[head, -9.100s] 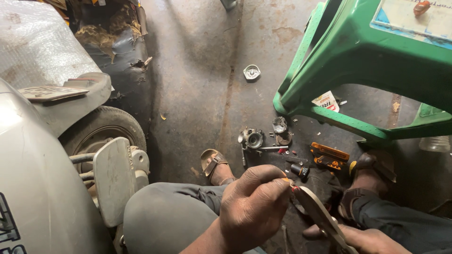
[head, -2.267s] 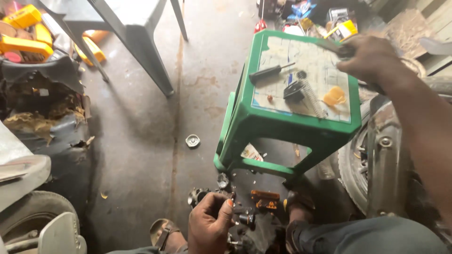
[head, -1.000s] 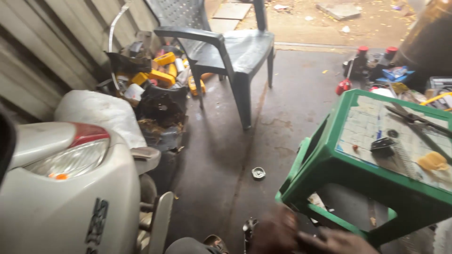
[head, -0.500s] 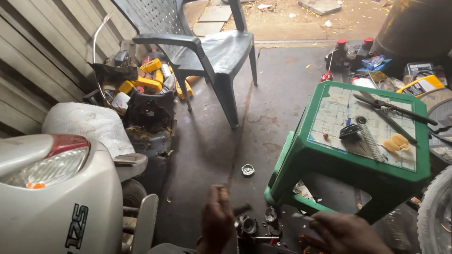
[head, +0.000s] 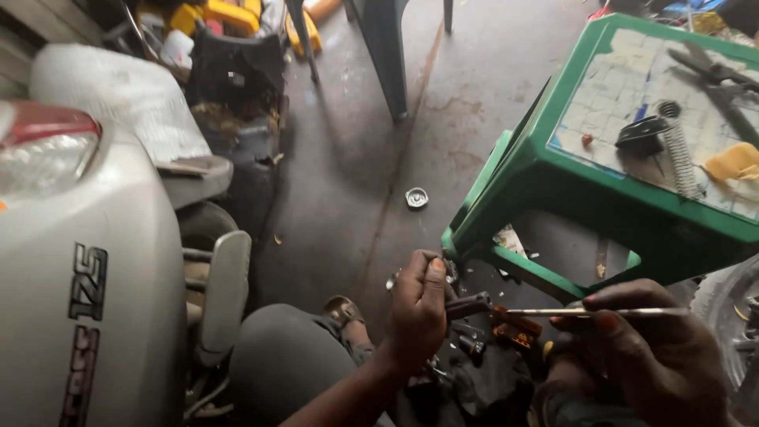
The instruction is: Repairing and cleaning a motorcycle carburetor component.
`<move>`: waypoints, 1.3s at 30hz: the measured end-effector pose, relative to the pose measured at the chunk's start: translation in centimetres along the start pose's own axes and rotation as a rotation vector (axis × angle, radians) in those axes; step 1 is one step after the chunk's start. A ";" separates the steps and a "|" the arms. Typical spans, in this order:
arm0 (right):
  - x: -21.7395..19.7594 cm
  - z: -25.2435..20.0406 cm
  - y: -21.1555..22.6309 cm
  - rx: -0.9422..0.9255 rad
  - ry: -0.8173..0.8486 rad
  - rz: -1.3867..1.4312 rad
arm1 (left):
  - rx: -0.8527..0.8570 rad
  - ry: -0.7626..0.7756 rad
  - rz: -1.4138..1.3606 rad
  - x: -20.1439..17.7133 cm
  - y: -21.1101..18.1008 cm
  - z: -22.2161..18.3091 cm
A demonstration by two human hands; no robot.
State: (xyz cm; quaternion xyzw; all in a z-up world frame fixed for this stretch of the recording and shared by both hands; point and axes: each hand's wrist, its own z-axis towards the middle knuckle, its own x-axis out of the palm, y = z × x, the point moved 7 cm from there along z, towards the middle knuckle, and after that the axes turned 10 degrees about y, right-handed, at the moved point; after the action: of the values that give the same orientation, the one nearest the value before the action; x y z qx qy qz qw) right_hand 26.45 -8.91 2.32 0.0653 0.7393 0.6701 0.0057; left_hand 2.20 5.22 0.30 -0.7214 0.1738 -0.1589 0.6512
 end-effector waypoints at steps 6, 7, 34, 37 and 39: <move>0.0 0.1 0.2 -0.003 -0.008 -0.143 | -0.080 0.056 0.036 0.6 -0.9 -0.6; -0.6 0.0 -0.8 0.051 -0.033 -0.132 | -0.048 0.051 0.021 0.6 -0.9 -0.6; 4.7 2.3 -1.2 0.214 0.185 -0.314 | -0.153 0.090 0.127 1.1 -1.6 -1.7; 6.0 2.8 -1.6 0.241 0.218 -0.300 | -0.175 0.118 0.165 1.4 -0.8 -1.8; 6.1 3.0 -2.3 0.246 0.221 -0.309 | -0.183 0.114 0.219 1.6 -0.5 -1.8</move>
State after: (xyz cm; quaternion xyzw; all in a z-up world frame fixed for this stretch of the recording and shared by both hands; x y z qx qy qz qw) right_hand 20.47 -5.57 0.19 -0.1225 0.8129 0.5691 0.0192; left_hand 2.81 2.97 0.96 -0.7442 0.3020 -0.1113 0.5853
